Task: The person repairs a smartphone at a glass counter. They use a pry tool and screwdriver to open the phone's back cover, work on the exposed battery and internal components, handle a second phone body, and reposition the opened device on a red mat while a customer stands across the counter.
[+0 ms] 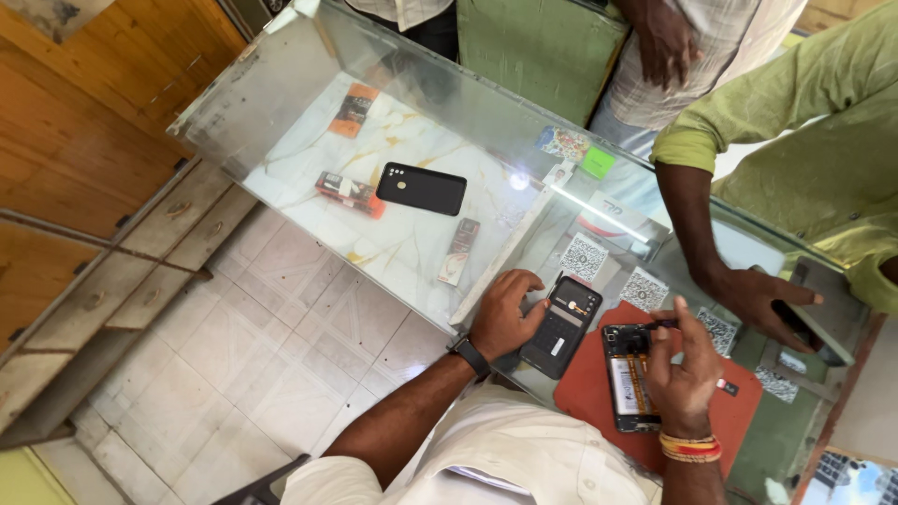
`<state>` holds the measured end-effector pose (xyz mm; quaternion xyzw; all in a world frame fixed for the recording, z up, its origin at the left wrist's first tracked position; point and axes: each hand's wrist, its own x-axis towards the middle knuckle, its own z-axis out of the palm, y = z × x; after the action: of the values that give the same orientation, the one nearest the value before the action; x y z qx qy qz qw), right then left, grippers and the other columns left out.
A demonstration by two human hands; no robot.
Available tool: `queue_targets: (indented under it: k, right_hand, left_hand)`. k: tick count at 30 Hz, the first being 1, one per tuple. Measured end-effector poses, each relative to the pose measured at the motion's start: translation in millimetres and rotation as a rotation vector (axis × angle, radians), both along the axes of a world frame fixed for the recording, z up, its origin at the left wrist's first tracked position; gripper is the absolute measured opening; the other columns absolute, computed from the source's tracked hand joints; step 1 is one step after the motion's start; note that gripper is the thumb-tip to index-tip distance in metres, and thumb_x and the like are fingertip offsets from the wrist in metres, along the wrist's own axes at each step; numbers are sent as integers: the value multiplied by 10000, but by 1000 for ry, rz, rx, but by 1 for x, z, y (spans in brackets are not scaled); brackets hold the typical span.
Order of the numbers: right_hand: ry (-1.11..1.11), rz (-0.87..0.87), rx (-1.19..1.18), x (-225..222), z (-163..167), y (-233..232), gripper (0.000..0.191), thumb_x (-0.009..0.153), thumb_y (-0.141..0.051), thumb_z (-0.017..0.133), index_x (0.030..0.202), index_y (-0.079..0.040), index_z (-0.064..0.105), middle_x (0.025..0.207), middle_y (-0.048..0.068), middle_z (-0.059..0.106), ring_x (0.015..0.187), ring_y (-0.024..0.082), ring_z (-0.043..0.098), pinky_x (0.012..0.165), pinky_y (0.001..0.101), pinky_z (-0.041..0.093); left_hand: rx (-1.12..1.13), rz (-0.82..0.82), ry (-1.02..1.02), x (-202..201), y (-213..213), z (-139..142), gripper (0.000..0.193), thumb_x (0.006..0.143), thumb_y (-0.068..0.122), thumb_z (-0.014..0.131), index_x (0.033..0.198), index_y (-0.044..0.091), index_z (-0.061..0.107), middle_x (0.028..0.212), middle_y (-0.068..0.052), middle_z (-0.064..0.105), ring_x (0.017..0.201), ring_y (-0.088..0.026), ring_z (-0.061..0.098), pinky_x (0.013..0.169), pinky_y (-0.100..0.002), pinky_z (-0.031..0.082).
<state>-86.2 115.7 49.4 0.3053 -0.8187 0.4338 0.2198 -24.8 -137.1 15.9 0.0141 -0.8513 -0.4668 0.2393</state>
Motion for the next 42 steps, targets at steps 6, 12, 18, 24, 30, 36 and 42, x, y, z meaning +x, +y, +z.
queue_targets:
  k: [6,12,18,24,30,36,42]
  right_hand:
    - [85,37,68,-3,6,10,442,939,43,721,1358,-56,616,1044,179,674,902,247,682,724,363,572]
    - [80,119,14,-1,12,25,486,913,27,723,1374,-57,596,1043,172,668,922,257,672,763,364,561]
    - [-88,190,-27,-7,10,42,485,976,83,638,1440,-39,563,1084,157,697,883,217,691,741,322,578]
    - [102,161,46,-2,12,34,456,941,67,711,1369,-46,601,1050,186,672,921,254,693,748,342,576]
    - [109,116,62,5,13,18,478,938,64,675,1393,-35,567,1076,176,691,966,266,710,807,372,585]
    - [118,-11,111,12,10,3,480,963,62,669,1418,-68,590,1049,153,702,888,245,693,761,360,572]
    - [116,-123,141,17,8,-1,525,908,14,738,1405,-75,593,1059,174,692,928,271,687,753,361,560]
  left_hand:
    - [2,132,39,5,13,9,218,844,72,710,1041,8,642,1019,-146,678,982,-313,654,861,-413,535]
    - [-40,193,30,6,25,17,221,850,102,719,1036,15,637,995,-138,672,956,-295,657,826,-401,538]
    - [-26,233,14,9,37,23,222,856,119,726,1030,19,632,965,-128,676,920,-274,658,793,-390,544]
    - [-12,226,2,8,30,23,206,862,113,714,1029,20,637,971,-124,676,909,-264,662,785,-382,551]
    - [33,214,51,12,15,16,182,857,77,714,1014,14,646,984,-129,677,927,-280,658,807,-386,551]
    - [150,186,48,14,2,11,169,851,60,716,999,18,647,999,-119,674,931,-276,650,807,-375,549]
    - [141,143,65,11,-4,5,157,848,52,713,987,27,642,1010,-115,678,945,-279,647,805,-377,545]
